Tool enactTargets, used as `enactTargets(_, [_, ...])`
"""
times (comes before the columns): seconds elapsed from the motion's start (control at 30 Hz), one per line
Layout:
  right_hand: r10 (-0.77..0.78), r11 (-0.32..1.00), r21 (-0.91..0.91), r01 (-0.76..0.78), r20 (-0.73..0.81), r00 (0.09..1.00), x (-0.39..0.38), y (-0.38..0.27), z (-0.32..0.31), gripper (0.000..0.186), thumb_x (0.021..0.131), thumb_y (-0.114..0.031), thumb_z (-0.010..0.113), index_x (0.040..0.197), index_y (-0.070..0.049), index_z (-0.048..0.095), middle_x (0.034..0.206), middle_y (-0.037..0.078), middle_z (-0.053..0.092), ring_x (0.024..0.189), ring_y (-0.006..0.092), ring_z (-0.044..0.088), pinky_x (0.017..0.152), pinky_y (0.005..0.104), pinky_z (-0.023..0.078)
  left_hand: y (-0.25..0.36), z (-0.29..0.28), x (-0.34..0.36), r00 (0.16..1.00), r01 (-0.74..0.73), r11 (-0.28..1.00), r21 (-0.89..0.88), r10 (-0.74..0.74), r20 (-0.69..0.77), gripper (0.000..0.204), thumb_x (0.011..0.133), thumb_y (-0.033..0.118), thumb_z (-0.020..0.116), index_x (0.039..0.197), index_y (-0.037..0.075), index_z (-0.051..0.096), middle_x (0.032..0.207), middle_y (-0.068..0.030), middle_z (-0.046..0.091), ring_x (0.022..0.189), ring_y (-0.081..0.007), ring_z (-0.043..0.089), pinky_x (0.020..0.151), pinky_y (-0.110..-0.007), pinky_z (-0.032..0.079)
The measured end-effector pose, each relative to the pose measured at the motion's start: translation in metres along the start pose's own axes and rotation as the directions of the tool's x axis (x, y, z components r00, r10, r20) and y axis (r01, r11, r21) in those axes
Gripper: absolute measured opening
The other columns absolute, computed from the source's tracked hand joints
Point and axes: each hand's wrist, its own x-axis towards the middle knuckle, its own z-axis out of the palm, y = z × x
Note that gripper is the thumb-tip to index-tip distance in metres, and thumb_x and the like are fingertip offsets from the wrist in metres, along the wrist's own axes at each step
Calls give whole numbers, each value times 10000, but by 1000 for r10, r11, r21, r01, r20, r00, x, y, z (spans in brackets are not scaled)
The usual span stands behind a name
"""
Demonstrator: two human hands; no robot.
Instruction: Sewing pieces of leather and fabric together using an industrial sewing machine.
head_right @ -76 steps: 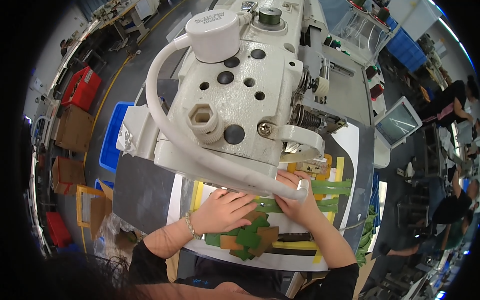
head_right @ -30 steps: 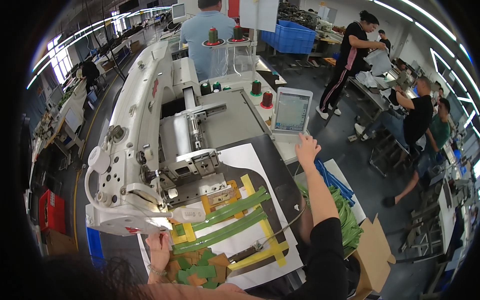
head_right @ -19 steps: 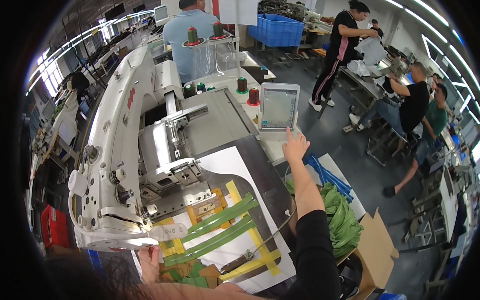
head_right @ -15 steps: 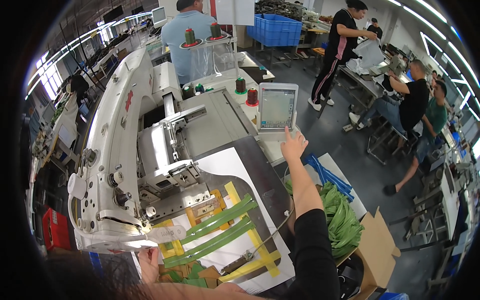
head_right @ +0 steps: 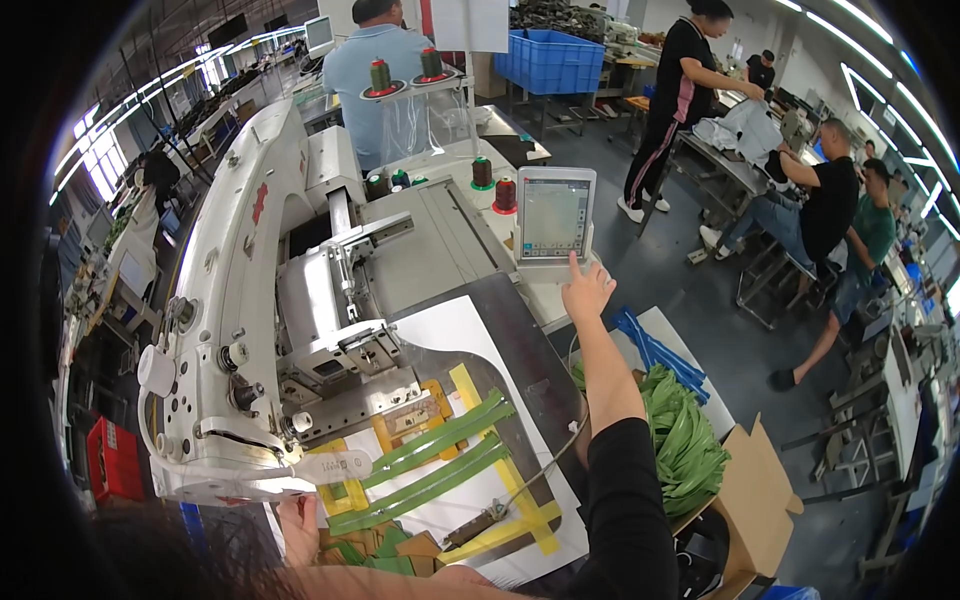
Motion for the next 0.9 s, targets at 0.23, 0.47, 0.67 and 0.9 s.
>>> enactTargets(0.23, [13,1000,-27,-13,19,1000,2,1,0,690,756,-276,628,1404,-331,398,1219,149,449,1168,321,407,971,535,285,-2,4,-3,1000,-5,991,133,7,-17,224,884,151,561,998,-37,604,950,-187,558,951,-343,461,864,-428,335])
enactTargets(0.47, [10,1000,-14,-13,-180,984,6,10,-5,649,708,-245,677,1328,-309,495,1125,96,481,1045,281,450,854,482,327,-10,16,-3,985,-134,988,80,142,-101,207,889,163,548,1003,-8,573,979,-138,558,945,-317,440,892,-427,288])
enactTargets(0.67, [-78,967,211,141,-282,956,-5,-4,-40,390,733,-213,666,1122,-229,642,1096,31,517,1069,249,462,873,472,339,-11,6,-10,967,-183,969,165,207,-146,187,896,179,534,999,28,576,959,-125,560,947,-308,459,894,-425,281])
enactTargets(0.9, [-211,895,237,379,-523,826,-40,39,-122,289,740,-110,661,1020,-179,681,1082,29,583,1019,275,537,862,412,406,15,23,4,926,-343,926,154,361,-108,73,848,149,538,895,106,573,869,-66,554,914,-267,479,817,-401,286])
